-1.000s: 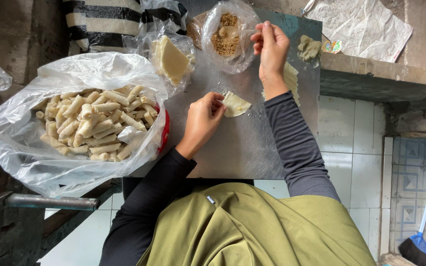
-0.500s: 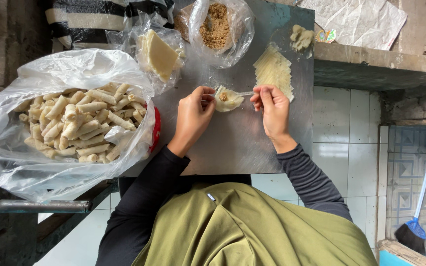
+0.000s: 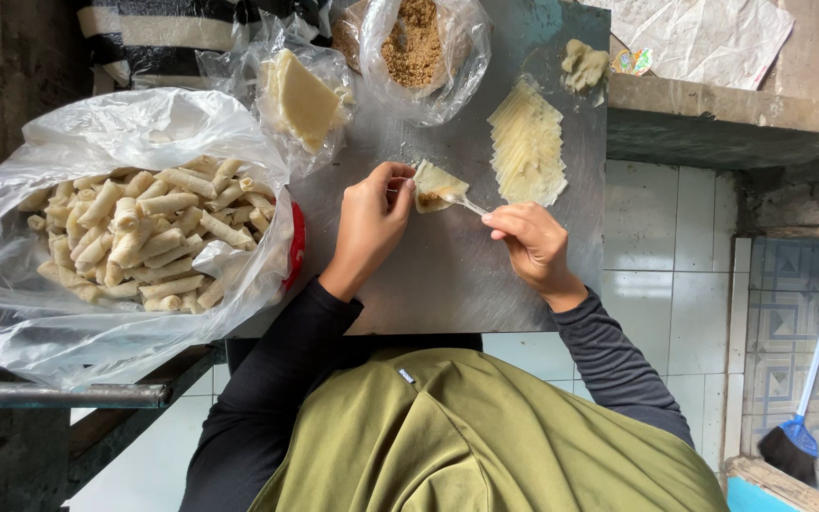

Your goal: The person takes thin dough sheets from a metal worktable, places a spoonful of brown filling onto a sheet, folds and rolls the sheet around the filling by hand, and places the finished rolled pastry into a large plastic bag with other rolls. They repeat this cycle, occasionally repositioning dough sheets on the table.

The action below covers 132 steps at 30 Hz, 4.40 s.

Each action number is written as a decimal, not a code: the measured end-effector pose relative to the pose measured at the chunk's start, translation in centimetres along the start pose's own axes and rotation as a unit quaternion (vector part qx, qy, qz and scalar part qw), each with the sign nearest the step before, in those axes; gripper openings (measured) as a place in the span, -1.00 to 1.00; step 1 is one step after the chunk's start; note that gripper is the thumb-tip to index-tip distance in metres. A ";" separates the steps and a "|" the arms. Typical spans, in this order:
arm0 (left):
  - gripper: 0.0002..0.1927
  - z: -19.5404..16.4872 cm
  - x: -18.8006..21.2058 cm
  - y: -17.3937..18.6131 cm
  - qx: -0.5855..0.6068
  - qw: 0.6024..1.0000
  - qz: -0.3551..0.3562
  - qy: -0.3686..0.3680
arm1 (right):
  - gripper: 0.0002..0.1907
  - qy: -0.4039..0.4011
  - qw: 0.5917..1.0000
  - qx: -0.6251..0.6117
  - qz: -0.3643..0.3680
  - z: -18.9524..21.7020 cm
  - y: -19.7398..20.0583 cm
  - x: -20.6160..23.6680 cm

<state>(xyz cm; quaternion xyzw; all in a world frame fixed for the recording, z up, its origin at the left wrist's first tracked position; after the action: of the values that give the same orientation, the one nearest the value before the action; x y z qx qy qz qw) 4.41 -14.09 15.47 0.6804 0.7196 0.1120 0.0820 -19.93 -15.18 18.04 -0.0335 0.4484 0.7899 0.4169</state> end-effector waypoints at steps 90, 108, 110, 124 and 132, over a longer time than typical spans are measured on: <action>-0.96 1.1 -1.4 -1.3 -0.352 0.912 -0.058 -0.202 | -0.84 -0.090 0.984 0.092 0.121 -4.4 -3.9 -7.2; -0.96 1.5 -1.7 -2.6 -0.372 0.910 -0.093 -0.157 | -0.90 -0.081 0.986 0.112 0.093 -5.0 -4.3 -7.4; -0.93 1.5 -1.5 -2.7 -0.361 0.916 -0.110 -0.138 | -0.89 -0.098 0.984 0.124 0.083 -4.9 -4.9 -7.3; -0.90 1.4 -4.6 -2.8 -0.376 0.904 -0.157 -0.126 | -0.85 -0.178 0.972 0.155 -0.019 -6.1 -7.2 -8.6; -0.84 -1.8 -2.3 -0.7 -0.383 0.901 -0.098 -0.179 | -0.85 -0.133 0.987 0.041 -0.080 -5.0 0.7 -4.7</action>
<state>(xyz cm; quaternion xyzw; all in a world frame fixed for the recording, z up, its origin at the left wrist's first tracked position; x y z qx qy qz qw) 3.43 -16.52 16.97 0.5313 0.6570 0.2465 0.4746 -18.95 -21.99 17.50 0.0531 0.4171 0.7326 0.5353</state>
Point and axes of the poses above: each hand's wrist, its own x-axis away from the middle knuckle, its own y-axis out of the back of the hand, z = x × y, the point moved 3 cm from there along -x, towards the middle knuckle, and after that the axes turned 9 degrees about z, right-handed, at the moved point
